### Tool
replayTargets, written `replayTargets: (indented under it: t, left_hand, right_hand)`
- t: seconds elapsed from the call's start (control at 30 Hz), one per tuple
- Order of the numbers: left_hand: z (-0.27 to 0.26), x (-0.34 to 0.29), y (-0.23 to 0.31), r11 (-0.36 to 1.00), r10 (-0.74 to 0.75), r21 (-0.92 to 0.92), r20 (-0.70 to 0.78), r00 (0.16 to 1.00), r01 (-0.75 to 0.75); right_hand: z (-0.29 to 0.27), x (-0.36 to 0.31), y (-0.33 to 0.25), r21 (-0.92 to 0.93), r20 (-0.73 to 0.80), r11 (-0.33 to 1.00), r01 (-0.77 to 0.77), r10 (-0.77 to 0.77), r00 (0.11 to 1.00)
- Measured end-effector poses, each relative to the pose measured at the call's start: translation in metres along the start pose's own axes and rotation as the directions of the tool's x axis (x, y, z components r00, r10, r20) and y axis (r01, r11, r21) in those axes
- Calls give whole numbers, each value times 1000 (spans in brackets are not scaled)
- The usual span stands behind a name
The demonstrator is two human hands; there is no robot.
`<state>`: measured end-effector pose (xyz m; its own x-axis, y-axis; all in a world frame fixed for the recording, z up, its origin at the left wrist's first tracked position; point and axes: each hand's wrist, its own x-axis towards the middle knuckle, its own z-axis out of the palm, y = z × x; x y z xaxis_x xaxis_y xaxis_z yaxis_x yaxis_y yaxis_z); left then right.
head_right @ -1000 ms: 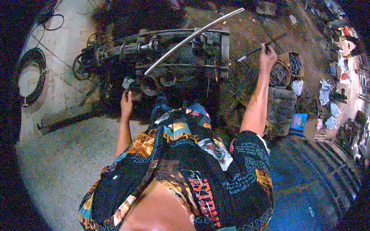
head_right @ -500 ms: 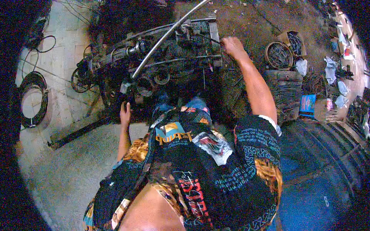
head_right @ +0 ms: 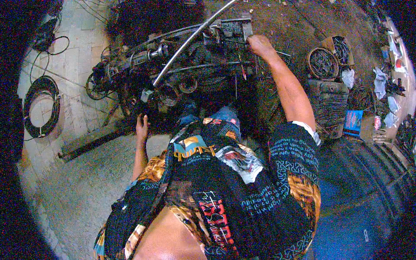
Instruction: The recorder uses a manual tube-bending machine to shape a metal pipe.
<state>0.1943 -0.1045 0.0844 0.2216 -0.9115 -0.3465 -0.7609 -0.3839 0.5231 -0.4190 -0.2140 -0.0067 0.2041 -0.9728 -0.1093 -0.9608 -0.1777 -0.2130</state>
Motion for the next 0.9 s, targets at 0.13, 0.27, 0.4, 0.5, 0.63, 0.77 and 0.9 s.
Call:
replayTargets:
  t: [0.13, 0.27, 0.4, 0.5, 0.63, 0.77, 0.9]
  left_hand:
    - [3, -6, 0, 1000, -7, -6, -11, 1000, 7]
    - [3, -15, 1, 1000, -17, -20, -18, 1000, 17]
    - [6, -18, -6, 998, -22, -61, -35, 999, 19]
    - [9, -21, -15, 995, 84, 69, -119, 989, -76]
    - [11, -31, -25, 1000, 11, -4, -105, 994, -12]
    - [12, -36, -32, 997, 69, 27, -147, 987, -66]
    - [14, -39, -35, 1000, 2, 3, -130, 991, -2]
  right_hand:
    - [3, 9, -3, 33, -14, 999, 4, -3, 1000]
    - [6, 23, -13, -23, 136, 999, 26, -23, 990]
    - [27, 34, -23, -216, 0, 970, 110, -112, 994]
    - [52, 46, -34, -244, -141, 965, 93, -130, 981]
    - [60, 48, -41, -117, -344, 986, 121, -154, 926]
    - [40, 32, -52, -61, -405, 998, 29, -51, 913]
    - [21, 17, -52, -161, -392, 982, -95, 24, 919]
